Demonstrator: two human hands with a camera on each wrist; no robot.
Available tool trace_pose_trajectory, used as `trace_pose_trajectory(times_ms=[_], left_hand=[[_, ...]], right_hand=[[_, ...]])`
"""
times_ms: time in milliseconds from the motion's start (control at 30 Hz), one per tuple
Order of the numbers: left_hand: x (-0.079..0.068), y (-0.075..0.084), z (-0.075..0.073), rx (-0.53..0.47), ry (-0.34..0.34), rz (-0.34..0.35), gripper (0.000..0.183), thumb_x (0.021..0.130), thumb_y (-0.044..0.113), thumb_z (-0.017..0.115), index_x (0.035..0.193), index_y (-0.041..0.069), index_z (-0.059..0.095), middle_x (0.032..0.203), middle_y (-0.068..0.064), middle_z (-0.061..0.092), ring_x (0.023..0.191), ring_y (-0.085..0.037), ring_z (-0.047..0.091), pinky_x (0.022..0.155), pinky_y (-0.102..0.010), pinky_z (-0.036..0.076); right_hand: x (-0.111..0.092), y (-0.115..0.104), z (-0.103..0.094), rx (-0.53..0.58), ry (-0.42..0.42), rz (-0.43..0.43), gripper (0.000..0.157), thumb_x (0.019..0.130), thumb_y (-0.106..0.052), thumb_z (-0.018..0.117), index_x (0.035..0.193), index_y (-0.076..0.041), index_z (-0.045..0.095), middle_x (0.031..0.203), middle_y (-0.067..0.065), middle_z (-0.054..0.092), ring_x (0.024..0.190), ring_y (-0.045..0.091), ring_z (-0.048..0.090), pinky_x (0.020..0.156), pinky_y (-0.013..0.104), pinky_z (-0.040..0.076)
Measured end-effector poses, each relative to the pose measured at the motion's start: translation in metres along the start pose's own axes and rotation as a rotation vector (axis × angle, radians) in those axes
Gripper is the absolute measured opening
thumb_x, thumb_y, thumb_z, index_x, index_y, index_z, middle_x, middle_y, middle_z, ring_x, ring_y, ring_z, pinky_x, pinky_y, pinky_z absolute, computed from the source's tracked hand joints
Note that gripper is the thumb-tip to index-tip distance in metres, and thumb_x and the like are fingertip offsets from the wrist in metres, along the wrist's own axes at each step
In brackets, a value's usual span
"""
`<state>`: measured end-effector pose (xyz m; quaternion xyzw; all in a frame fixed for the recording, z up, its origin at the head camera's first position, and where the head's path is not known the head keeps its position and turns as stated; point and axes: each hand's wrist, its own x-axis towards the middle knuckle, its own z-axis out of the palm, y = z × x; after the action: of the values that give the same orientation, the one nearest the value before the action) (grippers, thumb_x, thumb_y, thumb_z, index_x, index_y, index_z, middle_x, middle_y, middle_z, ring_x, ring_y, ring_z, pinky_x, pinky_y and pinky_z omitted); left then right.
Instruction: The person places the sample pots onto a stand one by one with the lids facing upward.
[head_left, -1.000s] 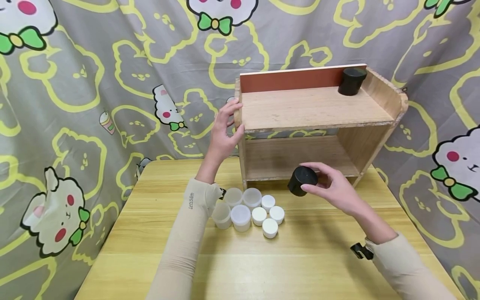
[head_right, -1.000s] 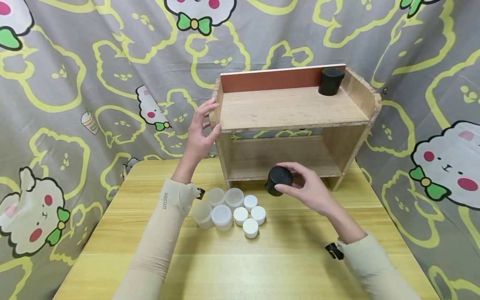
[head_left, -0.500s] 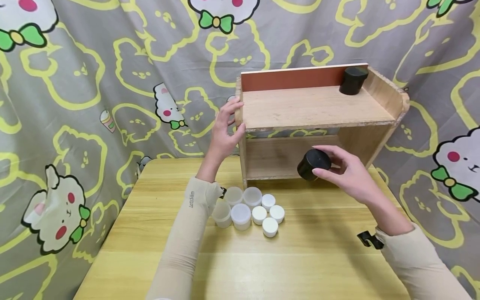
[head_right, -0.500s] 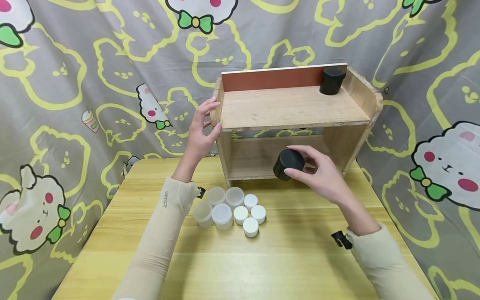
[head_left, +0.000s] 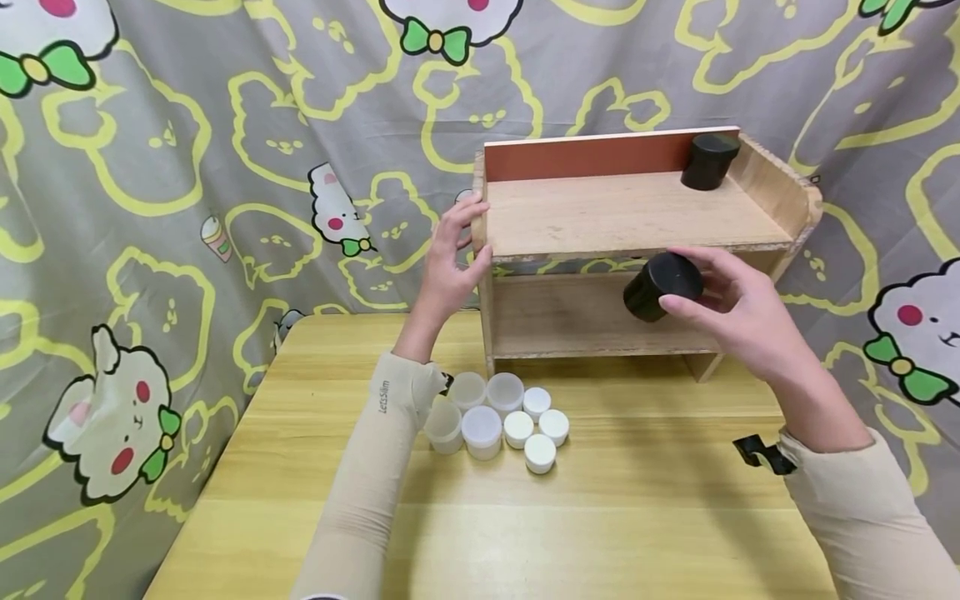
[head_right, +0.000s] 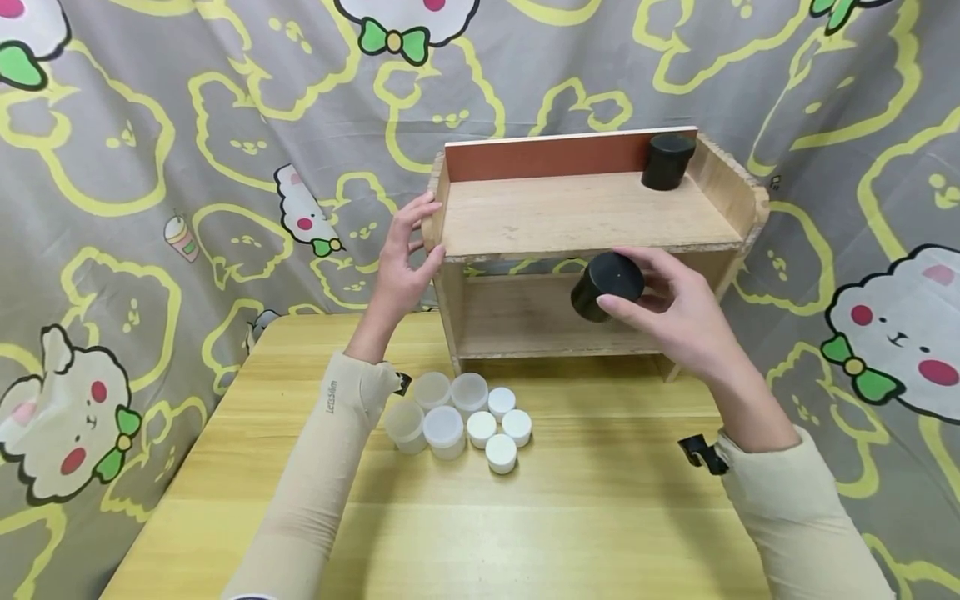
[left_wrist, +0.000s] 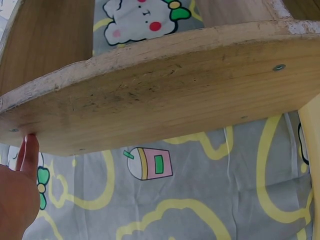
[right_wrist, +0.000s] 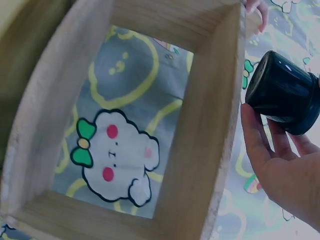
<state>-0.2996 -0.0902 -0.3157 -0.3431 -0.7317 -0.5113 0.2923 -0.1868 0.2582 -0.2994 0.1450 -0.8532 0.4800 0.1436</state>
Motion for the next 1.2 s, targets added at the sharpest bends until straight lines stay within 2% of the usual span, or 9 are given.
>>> trace_pose_trajectory(times_ms=[133,233,400,533,767,933,1067,1200], left_hand=[[0.001,0.000,0.000,0.000,-0.005,-0.005,0.047,0.093,-0.002,0.063,0.140,0.001,0.055,0.157,-0.017,0.045,0.129,-0.036,0.053,0.103,-0.062,0.050],[0.000,-0.008,0.002,-0.003,-0.004,0.001,0.049,0.093,-0.004,0.063,0.140,-0.001,0.054,0.157,-0.018,0.043,0.129,-0.038,0.052,0.103,-0.064,0.049],[0.000,-0.031,0.005,0.018,0.001,0.011,0.051,0.093,0.002,0.066,0.143,0.007,0.055,0.159,-0.011,0.044,0.130,-0.033,0.053,0.102,-0.062,0.051],[0.001,-0.039,0.004,0.029,-0.001,0.029,0.051,0.094,0.008,0.066,0.144,0.014,0.056,0.160,-0.003,0.045,0.129,-0.027,0.054,0.101,-0.056,0.053],[0.001,-0.040,0.004,0.039,-0.003,0.039,0.050,0.096,0.011,0.065,0.145,0.017,0.056,0.160,-0.002,0.044,0.130,-0.026,0.054,0.101,-0.057,0.053],[0.001,-0.038,0.006,0.046,-0.002,0.013,0.050,0.094,0.006,0.065,0.143,0.009,0.055,0.160,-0.008,0.043,0.131,-0.030,0.053,0.102,-0.060,0.052],[0.001,-0.039,0.007,0.046,-0.002,0.004,0.051,0.093,0.003,0.066,0.143,0.004,0.054,0.160,-0.012,0.042,0.131,-0.034,0.052,0.103,-0.060,0.051],[0.001,-0.040,0.006,0.058,-0.003,0.015,0.051,0.094,0.007,0.066,0.144,0.009,0.055,0.160,-0.007,0.043,0.130,-0.029,0.054,0.102,-0.057,0.053]], right_hand=[[0.005,-0.001,-0.010,-0.028,0.032,0.040,0.062,0.094,-0.014,0.076,0.151,-0.023,0.054,0.127,-0.015,0.059,0.104,0.000,0.062,0.075,0.009,0.050],[0.011,-0.002,-0.016,-0.030,0.063,0.053,0.062,0.093,-0.016,0.077,0.151,-0.023,0.054,0.127,-0.017,0.060,0.105,-0.003,0.062,0.076,0.007,0.050],[0.024,-0.001,-0.027,-0.006,0.133,0.043,0.060,0.092,-0.015,0.078,0.147,-0.026,0.059,0.126,-0.015,0.062,0.101,-0.003,0.063,0.077,0.006,0.047],[0.033,0.000,-0.034,-0.005,0.185,0.055,0.059,0.091,-0.018,0.079,0.146,-0.027,0.059,0.126,-0.014,0.060,0.100,0.000,0.062,0.076,0.007,0.046],[0.054,0.006,-0.043,-0.043,0.246,0.125,0.061,0.092,-0.028,0.078,0.149,-0.028,0.055,0.123,-0.017,0.054,0.100,0.000,0.058,0.077,0.009,0.044],[0.069,0.010,-0.048,-0.069,0.282,0.164,0.062,0.093,-0.033,0.076,0.150,-0.025,0.054,0.125,-0.019,0.052,0.096,-0.002,0.056,0.077,0.010,0.043],[0.078,0.012,-0.049,-0.073,0.317,0.193,0.063,0.093,-0.036,0.075,0.151,-0.024,0.053,0.130,-0.014,0.053,0.094,-0.003,0.055,0.080,0.011,0.042],[0.085,0.015,-0.047,-0.111,0.349,0.225,0.068,0.094,-0.041,0.072,0.155,-0.024,0.048,0.141,-0.004,0.053,0.097,-0.005,0.050,0.087,0.013,0.042]])
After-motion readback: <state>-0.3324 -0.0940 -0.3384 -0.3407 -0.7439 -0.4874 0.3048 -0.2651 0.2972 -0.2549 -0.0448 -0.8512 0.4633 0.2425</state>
